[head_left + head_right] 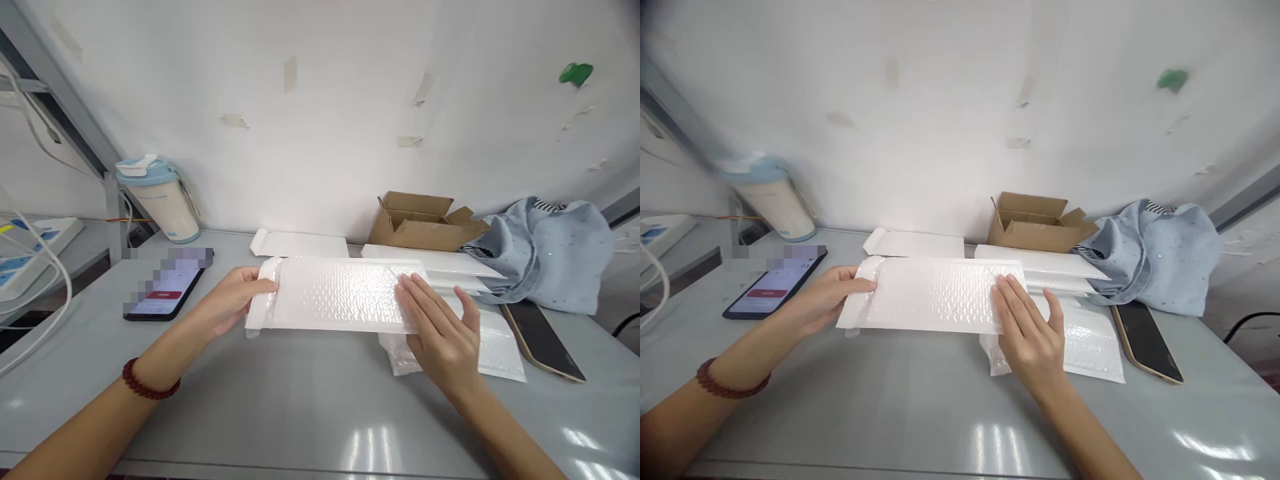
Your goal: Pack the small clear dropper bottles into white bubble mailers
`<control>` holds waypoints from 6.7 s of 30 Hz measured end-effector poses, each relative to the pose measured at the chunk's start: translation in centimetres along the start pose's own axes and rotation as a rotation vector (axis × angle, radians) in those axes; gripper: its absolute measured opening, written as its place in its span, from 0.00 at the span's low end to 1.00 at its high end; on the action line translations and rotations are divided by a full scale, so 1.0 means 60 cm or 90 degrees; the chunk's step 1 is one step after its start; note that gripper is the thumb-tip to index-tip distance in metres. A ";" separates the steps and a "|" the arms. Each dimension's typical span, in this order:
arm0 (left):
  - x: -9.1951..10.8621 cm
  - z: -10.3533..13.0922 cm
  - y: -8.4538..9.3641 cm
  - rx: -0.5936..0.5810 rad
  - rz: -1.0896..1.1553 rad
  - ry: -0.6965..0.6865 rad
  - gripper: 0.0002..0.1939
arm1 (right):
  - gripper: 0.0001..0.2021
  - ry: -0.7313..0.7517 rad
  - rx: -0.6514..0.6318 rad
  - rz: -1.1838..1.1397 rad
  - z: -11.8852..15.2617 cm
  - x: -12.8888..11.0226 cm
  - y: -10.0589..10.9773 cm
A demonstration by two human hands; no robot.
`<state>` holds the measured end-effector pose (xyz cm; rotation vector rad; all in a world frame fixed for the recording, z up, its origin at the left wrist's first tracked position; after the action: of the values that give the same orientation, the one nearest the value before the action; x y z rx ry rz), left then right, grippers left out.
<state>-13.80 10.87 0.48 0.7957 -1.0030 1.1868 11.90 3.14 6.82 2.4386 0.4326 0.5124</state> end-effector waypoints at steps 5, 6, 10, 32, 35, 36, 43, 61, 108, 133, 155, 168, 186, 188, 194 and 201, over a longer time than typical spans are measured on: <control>-0.021 0.001 -0.061 -0.080 0.004 -0.026 0.09 | 0.38 -0.003 -0.163 -0.034 -0.001 -0.020 -0.025; -0.024 0.003 -0.075 -0.099 -0.013 -0.035 0.07 | 0.39 0.012 -0.197 -0.059 -0.001 -0.032 -0.028; -0.031 0.022 -0.126 -0.179 -0.056 -0.072 0.01 | 0.43 0.104 -0.290 -0.148 0.006 -0.089 -0.030; -0.003 0.033 -0.105 -0.001 -0.353 -0.181 0.11 | 0.24 0.097 -0.181 -0.258 0.006 -0.097 -0.025; 0.038 0.040 -0.039 0.130 -0.479 -0.195 0.14 | 0.24 0.077 -0.160 -0.245 0.007 -0.087 -0.021; 0.046 0.041 -0.015 0.172 -0.554 -0.174 0.13 | 0.24 0.071 -0.159 -0.240 0.007 -0.084 -0.022; 0.022 0.035 0.029 0.205 -0.898 -0.039 0.14 | 0.24 0.052 -0.196 -0.226 0.008 -0.085 -0.034; 0.026 0.049 -0.078 -0.061 -0.185 -0.160 0.13 | 0.24 0.021 -0.211 -0.263 0.011 -0.081 -0.040; 0.062 0.061 -0.024 0.005 -0.220 -0.189 0.12 | 0.27 -0.018 -0.205 -0.264 0.013 -0.070 -0.042; 0.018 0.101 -0.163 -0.044 -0.448 -0.624 0.12 | 0.26 -0.005 -0.203 -0.320 0.013 -0.084 -0.032; 0.018 -0.016 0.007 0.147 -0.782 -0.361 0.24 | 0.27 -0.034 -0.179 -0.301 0.015 -0.065 -0.030; 0.034 0.011 -0.005 0.025 -0.786 -0.365 0.09 | 0.27 -0.037 -0.192 -0.297 0.013 -0.065 -0.034; 0.018 0.054 -0.108 -0.110 -0.380 -0.298 0.13 | 0.26 -0.045 -0.198 -0.324 0.014 -0.066 -0.039; 0.019 0.053 -0.102 -0.097 -0.353 -0.274 0.15 | 0.26 -0.045 -0.195 -0.325 0.014 -0.066 -0.039; 0.028 0.054 -0.084 -0.034 -0.338 -0.261 0.07 | 0.27 -0.045 -0.197 -0.307 0.013 -0.066 -0.034; 0.040 0.095 -0.131 0.006 -0.494 -0.558 0.10 | 0.26 -0.023 -0.205 -0.316 0.014 -0.080 -0.036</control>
<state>-7.12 4.85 4.88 1.5919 -1.1929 0.1342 7.68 2.39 3.62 1.9360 0.8406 0.2937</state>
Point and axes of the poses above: each hand's wrist, its own z-axis away from the middle knuckle, its own y-axis out of the back of the hand, x = y × z, the point moved 8 cm from there along -z, towards the middle knuckle
